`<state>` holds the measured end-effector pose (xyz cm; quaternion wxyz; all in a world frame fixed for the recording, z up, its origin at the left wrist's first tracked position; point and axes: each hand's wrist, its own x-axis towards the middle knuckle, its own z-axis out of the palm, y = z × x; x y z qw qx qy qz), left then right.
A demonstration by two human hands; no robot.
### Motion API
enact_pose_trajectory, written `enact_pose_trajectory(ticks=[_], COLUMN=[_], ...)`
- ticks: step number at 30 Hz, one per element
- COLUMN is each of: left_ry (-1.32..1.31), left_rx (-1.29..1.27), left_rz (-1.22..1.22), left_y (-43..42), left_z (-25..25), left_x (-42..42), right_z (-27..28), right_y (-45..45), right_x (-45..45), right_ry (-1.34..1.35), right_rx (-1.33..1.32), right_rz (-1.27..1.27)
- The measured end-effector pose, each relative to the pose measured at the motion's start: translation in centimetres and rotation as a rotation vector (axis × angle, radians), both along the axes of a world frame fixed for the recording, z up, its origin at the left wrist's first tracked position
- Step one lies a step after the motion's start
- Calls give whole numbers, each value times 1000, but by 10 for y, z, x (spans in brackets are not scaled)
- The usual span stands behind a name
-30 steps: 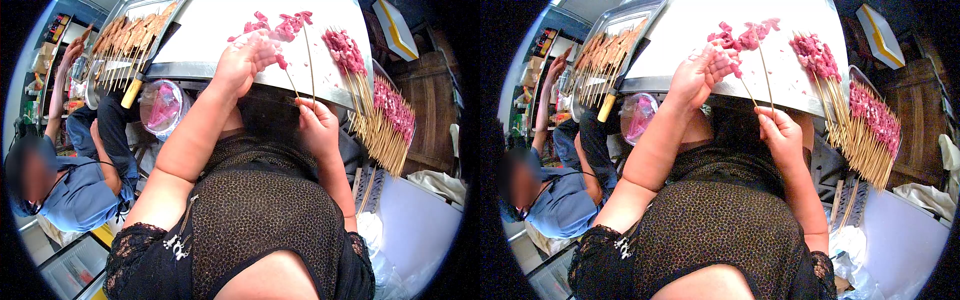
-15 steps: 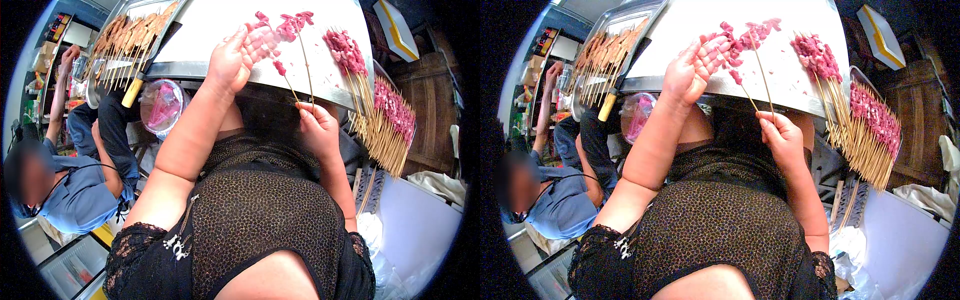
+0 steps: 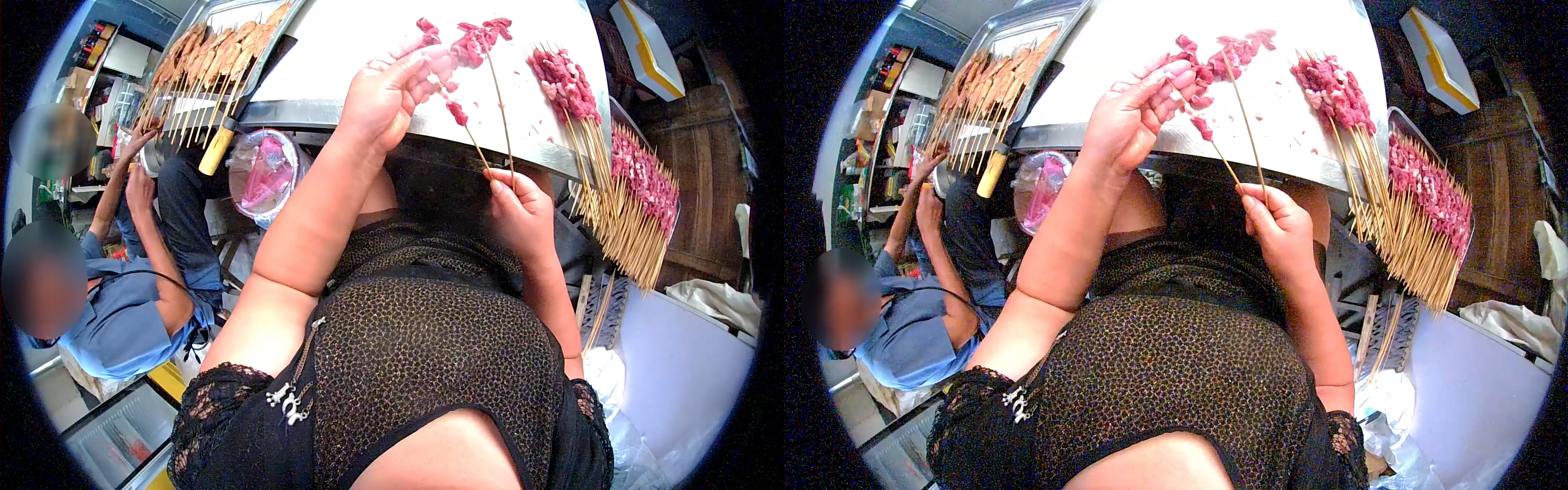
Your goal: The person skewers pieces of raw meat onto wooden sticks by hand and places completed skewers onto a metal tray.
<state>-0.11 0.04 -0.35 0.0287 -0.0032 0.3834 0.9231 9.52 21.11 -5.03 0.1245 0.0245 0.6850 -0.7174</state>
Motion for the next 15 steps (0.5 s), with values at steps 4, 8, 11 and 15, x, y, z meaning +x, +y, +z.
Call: enact_pose_trajectory(ticks=[4,8,11,15], left_ry=[-35,-32,-56,27], left_rx=[-34,-31,-11,-127], left_rz=[-66,-131,-179,-220], left_y=[-3,-7,-6,-8], left_z=[4,-10,-9,-4], left_x=[2,-5,-3,-1], right_z=[0,3,7,6], right_y=[0,-2,-4,-3], right_x=[1,1,0,-1], right_ry=[0,18,-1,-19], right_rx=[-5,16,16,-25], right_rz=[2,14,29,12])
